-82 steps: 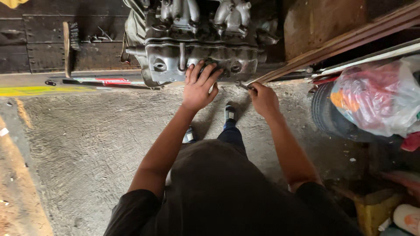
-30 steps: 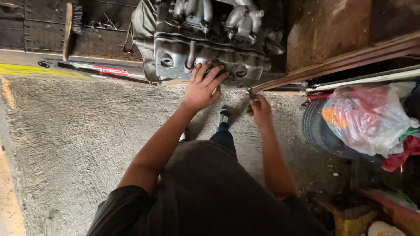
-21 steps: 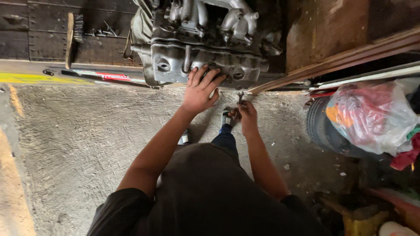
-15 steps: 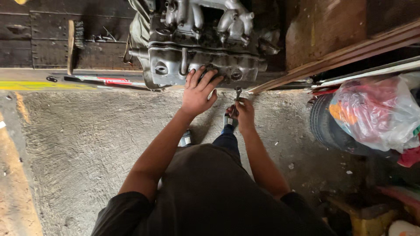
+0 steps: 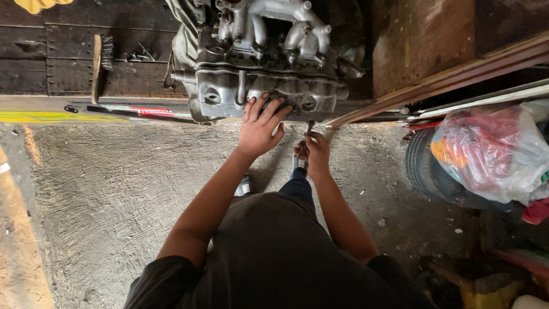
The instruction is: The person uses a wrench to tighten bolts on a disassembled engine block resting on a wooden workbench. The person repeatedly repositions the wrench and applies torque to fasteners on the engine casing.
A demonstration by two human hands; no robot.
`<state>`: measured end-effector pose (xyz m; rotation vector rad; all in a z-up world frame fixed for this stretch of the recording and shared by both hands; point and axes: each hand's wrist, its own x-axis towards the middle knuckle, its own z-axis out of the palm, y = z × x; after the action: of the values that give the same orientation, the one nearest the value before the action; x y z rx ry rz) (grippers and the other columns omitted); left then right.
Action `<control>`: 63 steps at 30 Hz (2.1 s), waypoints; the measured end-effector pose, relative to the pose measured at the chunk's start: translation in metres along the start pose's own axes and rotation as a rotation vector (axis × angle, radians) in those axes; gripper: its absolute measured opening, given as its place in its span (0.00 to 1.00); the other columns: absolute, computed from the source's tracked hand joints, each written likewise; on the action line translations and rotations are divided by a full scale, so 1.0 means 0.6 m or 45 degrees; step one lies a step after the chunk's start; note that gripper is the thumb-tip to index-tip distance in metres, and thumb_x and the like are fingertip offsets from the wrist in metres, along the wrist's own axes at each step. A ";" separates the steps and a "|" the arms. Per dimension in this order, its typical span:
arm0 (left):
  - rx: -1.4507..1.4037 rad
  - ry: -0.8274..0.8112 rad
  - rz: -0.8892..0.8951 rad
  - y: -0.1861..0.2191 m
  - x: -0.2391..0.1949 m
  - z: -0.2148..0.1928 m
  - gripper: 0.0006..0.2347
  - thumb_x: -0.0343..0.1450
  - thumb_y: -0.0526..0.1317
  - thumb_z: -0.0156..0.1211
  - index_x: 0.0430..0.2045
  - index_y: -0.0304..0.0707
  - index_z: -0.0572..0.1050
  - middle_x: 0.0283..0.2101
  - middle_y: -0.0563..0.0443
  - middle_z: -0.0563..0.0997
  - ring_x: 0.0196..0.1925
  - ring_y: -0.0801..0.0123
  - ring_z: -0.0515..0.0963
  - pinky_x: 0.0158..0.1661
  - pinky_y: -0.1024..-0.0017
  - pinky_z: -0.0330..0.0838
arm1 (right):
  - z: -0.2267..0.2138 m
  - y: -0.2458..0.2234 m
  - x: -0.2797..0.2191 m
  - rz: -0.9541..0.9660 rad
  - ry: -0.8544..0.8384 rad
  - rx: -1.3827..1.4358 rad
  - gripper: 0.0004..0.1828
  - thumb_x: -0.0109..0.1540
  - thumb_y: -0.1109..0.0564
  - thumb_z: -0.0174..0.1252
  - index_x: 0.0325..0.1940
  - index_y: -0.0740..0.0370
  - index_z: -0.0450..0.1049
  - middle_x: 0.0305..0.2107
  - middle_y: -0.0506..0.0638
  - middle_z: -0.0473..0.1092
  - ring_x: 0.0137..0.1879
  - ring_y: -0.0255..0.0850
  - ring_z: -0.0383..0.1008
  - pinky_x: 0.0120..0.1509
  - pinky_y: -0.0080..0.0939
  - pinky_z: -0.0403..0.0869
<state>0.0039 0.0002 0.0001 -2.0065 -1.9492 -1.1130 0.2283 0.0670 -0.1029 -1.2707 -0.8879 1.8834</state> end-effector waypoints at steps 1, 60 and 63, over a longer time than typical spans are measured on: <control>-0.006 -0.005 -0.002 0.000 0.000 0.000 0.21 0.68 0.40 0.63 0.59 0.50 0.75 0.65 0.53 0.71 0.72 0.51 0.62 0.71 0.47 0.53 | 0.000 0.001 0.001 -0.010 -0.003 -0.027 0.09 0.69 0.58 0.53 0.52 0.64 0.67 0.27 0.54 0.72 0.29 0.45 0.78 0.34 0.45 0.79; -0.001 0.001 -0.010 -0.003 -0.006 0.010 0.22 0.68 0.39 0.62 0.60 0.51 0.75 0.66 0.53 0.70 0.72 0.50 0.61 0.71 0.46 0.51 | -0.004 -0.017 -0.002 -0.231 0.138 -0.601 0.09 0.69 0.57 0.57 0.51 0.63 0.73 0.29 0.53 0.76 0.30 0.39 0.76 0.30 0.40 0.75; -0.021 -0.005 -0.014 -0.004 -0.006 0.007 0.22 0.69 0.39 0.62 0.60 0.51 0.75 0.66 0.54 0.70 0.73 0.50 0.62 0.71 0.47 0.52 | -0.026 -0.056 -0.001 -0.470 0.173 -1.292 0.09 0.67 0.57 0.59 0.51 0.60 0.77 0.31 0.53 0.79 0.32 0.39 0.78 0.34 0.40 0.76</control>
<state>0.0041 -0.0001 -0.0059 -2.0102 -1.9615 -1.1323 0.2488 0.0869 -0.0789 -1.5908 -1.9652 1.0116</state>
